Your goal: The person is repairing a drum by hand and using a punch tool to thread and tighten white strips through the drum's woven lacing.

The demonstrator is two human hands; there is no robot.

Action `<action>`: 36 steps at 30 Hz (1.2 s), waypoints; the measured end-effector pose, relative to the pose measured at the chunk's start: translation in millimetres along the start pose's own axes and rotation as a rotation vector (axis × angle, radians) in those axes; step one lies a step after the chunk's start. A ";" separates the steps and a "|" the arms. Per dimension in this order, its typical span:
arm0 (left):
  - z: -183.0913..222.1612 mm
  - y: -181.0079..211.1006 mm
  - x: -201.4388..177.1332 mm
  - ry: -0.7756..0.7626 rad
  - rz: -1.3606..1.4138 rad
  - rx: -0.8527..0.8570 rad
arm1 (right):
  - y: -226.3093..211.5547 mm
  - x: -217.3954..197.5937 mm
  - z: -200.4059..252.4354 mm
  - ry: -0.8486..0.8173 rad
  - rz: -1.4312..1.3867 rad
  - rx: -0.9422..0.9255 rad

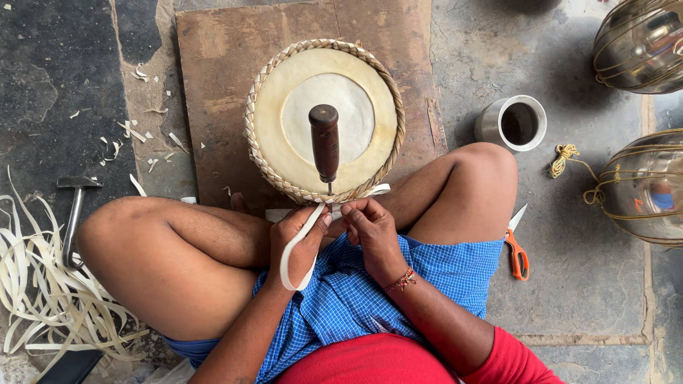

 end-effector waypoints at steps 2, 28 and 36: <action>0.7 -4.0 -0.5 -0.001 -0.019 -0.071 | -3.3 -0.3 5.1 0.003 0.011 -0.020; -25.0 46.6 8.9 0.090 -1.087 0.645 | -166.3 80.0 -83.5 -0.275 0.017 -0.513; -50.2 30.0 12.1 -0.029 -0.725 0.590 | -201.8 117.7 -71.9 -0.142 0.309 -0.496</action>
Point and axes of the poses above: each hand's wrist, its own z-axis away from the middle knuckle, its own x-axis out of the palm, y = z × x, the point moved 6 cm from there along -z, towards the middle knuckle, and after that the axes turned 6 degrees about -y, right-handed, at the moved point
